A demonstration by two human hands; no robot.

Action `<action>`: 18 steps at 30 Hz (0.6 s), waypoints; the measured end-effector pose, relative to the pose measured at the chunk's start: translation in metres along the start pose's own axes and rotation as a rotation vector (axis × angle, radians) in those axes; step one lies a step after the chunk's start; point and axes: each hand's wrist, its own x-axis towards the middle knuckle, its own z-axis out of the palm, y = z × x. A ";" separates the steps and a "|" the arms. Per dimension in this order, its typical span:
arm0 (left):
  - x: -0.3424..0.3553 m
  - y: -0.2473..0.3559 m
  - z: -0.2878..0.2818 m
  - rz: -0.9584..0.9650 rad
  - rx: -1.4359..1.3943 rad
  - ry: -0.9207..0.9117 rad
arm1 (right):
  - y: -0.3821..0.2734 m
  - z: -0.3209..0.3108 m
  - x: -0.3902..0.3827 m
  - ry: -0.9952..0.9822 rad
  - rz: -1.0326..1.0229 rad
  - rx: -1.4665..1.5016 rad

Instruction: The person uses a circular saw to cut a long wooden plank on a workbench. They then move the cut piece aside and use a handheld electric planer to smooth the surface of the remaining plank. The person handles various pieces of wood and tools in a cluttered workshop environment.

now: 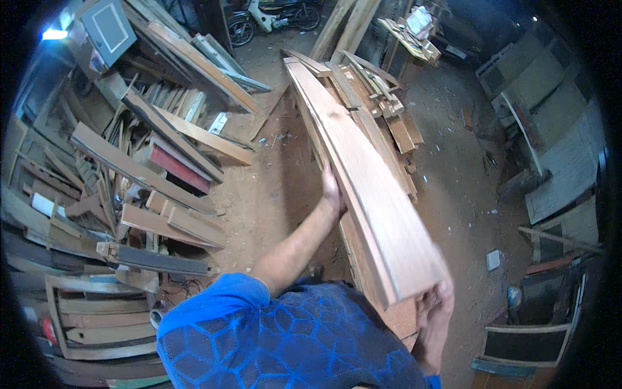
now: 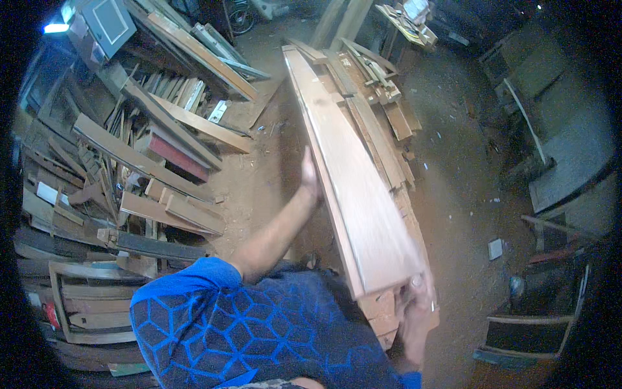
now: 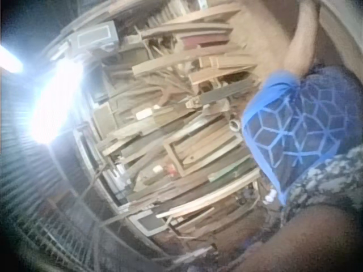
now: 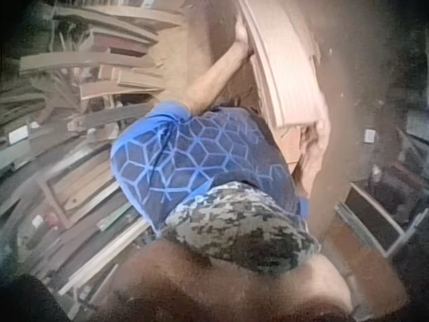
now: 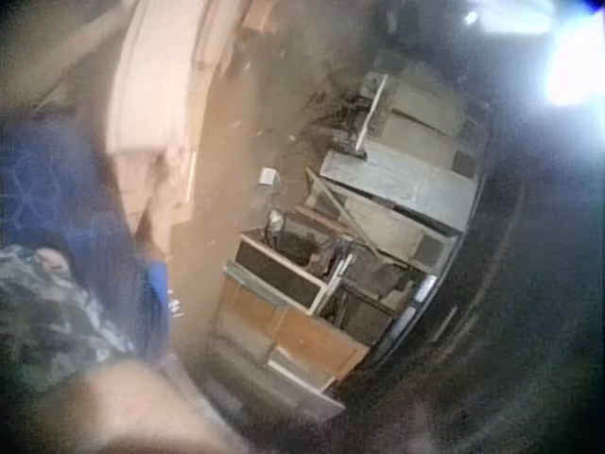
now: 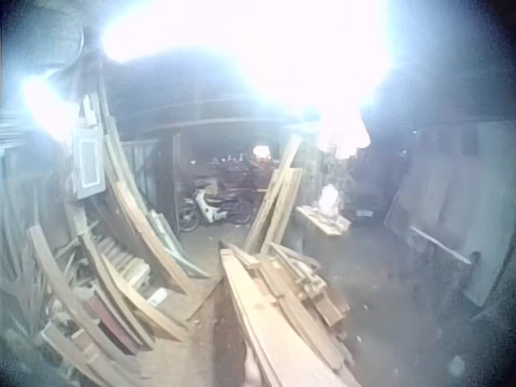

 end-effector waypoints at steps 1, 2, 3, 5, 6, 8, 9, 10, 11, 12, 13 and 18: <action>0.001 0.014 0.019 0.047 0.048 0.016 | -0.026 0.031 0.000 -0.045 -0.130 0.009; 0.004 0.028 0.035 0.080 0.082 0.012 | -0.034 0.035 0.017 -0.170 -0.206 0.116; 0.008 0.039 0.046 0.107 0.096 0.008 | -0.047 0.045 0.024 -0.196 -0.239 0.149; 0.024 0.052 0.066 0.216 0.148 -0.123 | -0.072 0.064 0.031 -0.202 -0.288 0.201; 0.024 0.058 0.081 0.167 0.037 -0.151 | -0.080 0.070 0.037 -0.216 -0.317 0.236; 0.035 0.065 0.101 0.185 0.002 -0.282 | -0.090 0.062 0.048 -0.336 -0.368 0.256; 0.040 0.066 0.099 0.194 0.003 -0.320 | -0.094 0.061 0.051 -0.368 -0.363 0.277; 0.040 0.064 0.106 0.196 -0.006 -0.359 | -0.099 0.063 0.051 -0.367 -0.374 0.304; 0.041 0.063 0.110 0.204 -0.015 -0.395 | -0.103 0.069 0.048 -0.371 -0.380 0.329; 0.046 0.062 0.107 0.198 0.004 -0.406 | -0.106 0.072 0.047 -0.375 -0.387 0.354; 0.049 0.061 0.105 0.208 0.048 -0.454 | -0.107 0.070 0.047 -0.401 -0.390 0.350; 0.058 0.057 0.102 0.169 0.126 -0.514 | -0.113 0.064 0.048 -0.472 -0.411 0.348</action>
